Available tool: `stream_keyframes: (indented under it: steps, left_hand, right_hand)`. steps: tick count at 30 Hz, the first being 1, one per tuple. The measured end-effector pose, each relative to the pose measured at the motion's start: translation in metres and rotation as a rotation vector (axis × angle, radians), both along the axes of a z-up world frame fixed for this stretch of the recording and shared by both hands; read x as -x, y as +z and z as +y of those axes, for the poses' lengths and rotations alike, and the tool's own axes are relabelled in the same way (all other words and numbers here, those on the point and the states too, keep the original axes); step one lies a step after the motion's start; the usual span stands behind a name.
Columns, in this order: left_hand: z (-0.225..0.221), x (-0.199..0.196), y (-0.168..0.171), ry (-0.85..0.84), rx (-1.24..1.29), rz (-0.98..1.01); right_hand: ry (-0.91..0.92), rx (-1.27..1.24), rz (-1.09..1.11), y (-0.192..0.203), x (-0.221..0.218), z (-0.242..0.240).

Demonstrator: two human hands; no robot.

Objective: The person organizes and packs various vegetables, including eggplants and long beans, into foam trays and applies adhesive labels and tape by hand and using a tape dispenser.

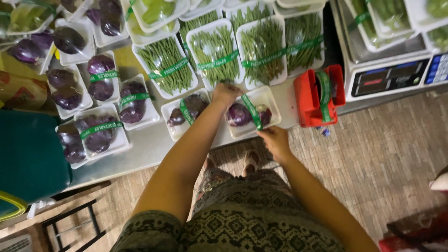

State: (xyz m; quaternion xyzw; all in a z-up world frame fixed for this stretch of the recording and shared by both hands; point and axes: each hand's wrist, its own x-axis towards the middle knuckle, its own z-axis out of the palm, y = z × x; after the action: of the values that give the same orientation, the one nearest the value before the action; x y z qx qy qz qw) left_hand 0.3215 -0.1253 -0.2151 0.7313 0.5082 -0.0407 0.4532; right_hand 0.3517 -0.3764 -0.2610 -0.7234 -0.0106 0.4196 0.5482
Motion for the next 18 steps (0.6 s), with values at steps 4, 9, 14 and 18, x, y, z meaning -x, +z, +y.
stream_keyframes:
  steps: [4, 9, 14, 18]
  left_hand:
    - [0.005, 0.002, -0.023, 0.037, 0.068, -0.054]
    - [-0.015, 0.005, -0.022, 0.197, 0.401, -0.286]
    - [-0.029, 0.014, 0.024, 0.194, 0.425, -0.274]
    - [-0.051, 0.030, 0.145, 0.179, 0.609, -0.213]
  right_hand:
    - [-0.018, -0.039, -0.032, -0.005, 0.000, -0.008]
    - [0.008, -0.150, -0.059, 0.009, -0.003, -0.024]
    - [0.069, -0.135, -0.103, 0.006, -0.012, -0.036]
    - [0.125, -0.134, -0.173, 0.000, -0.022, -0.053]
